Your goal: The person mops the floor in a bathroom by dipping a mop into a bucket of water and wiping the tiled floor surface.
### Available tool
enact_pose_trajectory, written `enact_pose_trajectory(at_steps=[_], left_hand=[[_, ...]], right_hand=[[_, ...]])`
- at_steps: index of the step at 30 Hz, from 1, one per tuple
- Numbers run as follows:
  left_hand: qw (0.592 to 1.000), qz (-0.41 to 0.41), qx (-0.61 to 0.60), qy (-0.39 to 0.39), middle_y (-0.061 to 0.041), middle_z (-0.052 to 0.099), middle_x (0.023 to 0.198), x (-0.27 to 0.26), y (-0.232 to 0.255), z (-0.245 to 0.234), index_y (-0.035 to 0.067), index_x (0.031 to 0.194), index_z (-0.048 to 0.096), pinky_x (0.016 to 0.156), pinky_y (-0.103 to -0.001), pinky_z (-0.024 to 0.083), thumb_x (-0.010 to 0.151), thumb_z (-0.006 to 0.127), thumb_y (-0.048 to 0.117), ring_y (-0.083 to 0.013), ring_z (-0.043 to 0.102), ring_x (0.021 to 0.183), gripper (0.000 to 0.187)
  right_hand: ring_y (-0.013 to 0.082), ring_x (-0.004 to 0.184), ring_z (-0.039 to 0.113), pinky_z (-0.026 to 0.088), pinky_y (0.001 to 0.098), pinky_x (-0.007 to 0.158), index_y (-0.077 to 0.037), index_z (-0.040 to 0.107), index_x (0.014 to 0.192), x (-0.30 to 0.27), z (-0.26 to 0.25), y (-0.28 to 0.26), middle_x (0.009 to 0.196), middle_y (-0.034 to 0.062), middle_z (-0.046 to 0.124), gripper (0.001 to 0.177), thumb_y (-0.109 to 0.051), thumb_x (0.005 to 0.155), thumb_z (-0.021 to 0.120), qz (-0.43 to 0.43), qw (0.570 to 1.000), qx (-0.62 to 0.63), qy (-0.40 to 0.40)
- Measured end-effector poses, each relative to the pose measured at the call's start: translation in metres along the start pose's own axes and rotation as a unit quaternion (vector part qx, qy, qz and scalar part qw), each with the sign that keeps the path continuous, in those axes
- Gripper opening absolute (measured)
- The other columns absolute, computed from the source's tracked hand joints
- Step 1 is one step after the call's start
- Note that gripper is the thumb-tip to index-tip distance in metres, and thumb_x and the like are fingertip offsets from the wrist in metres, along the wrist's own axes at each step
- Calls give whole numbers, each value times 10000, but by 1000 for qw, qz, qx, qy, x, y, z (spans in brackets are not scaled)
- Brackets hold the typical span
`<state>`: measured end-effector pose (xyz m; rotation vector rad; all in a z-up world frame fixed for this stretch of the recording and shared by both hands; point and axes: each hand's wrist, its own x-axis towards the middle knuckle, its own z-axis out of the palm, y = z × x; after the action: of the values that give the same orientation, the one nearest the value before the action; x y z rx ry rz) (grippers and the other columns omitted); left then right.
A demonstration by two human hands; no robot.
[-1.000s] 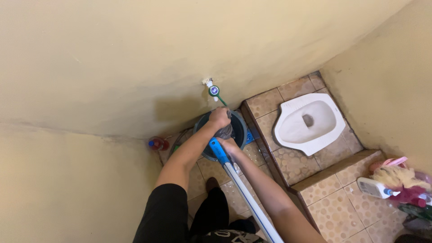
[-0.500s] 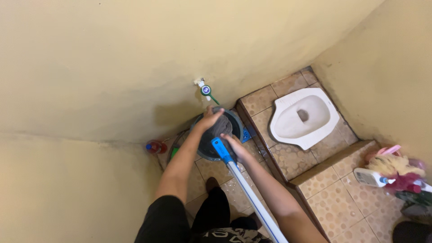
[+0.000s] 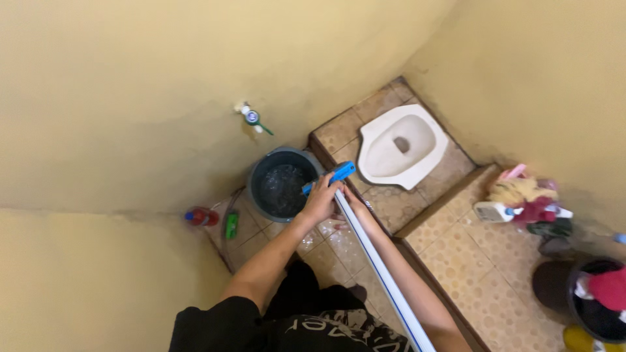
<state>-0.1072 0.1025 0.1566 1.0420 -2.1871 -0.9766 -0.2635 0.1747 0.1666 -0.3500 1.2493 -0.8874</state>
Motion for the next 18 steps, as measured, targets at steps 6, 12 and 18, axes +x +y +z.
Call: enact_pose_trajectory(at_steps=[6,12,18], left_hand=[[995,-20,-23,-100,-225,535,1408,13,-9,102,143,1116,640,1100,-561,415,805,707,39,-490,514,1266,335],[982,-31,10,-189,-269,518,1379,27,42,183,137,1320,572,1004,-540,453,812,727,151,-511,529,1208,532],[971,-26,-10,-237,-234,601,1288,17,115,258,174,1341,591,969,-515,494,895,707,299,-456,600,1152,478]], right_hand=[[375,1305,426,420,437,1023,-56,346,1519,-126,-47,-17,1400,267,438,838,-95,807,787,-465,768,-427,111],[293,1211,567,446,468,1080,-66,539,1175,-205,-80,-17,1221,167,595,295,-90,938,712,-488,811,-225,231],[157,513,475,435,305,481,-125,417,994,-312,-138,-105,721,50,482,293,-305,1118,612,-695,656,48,289]])
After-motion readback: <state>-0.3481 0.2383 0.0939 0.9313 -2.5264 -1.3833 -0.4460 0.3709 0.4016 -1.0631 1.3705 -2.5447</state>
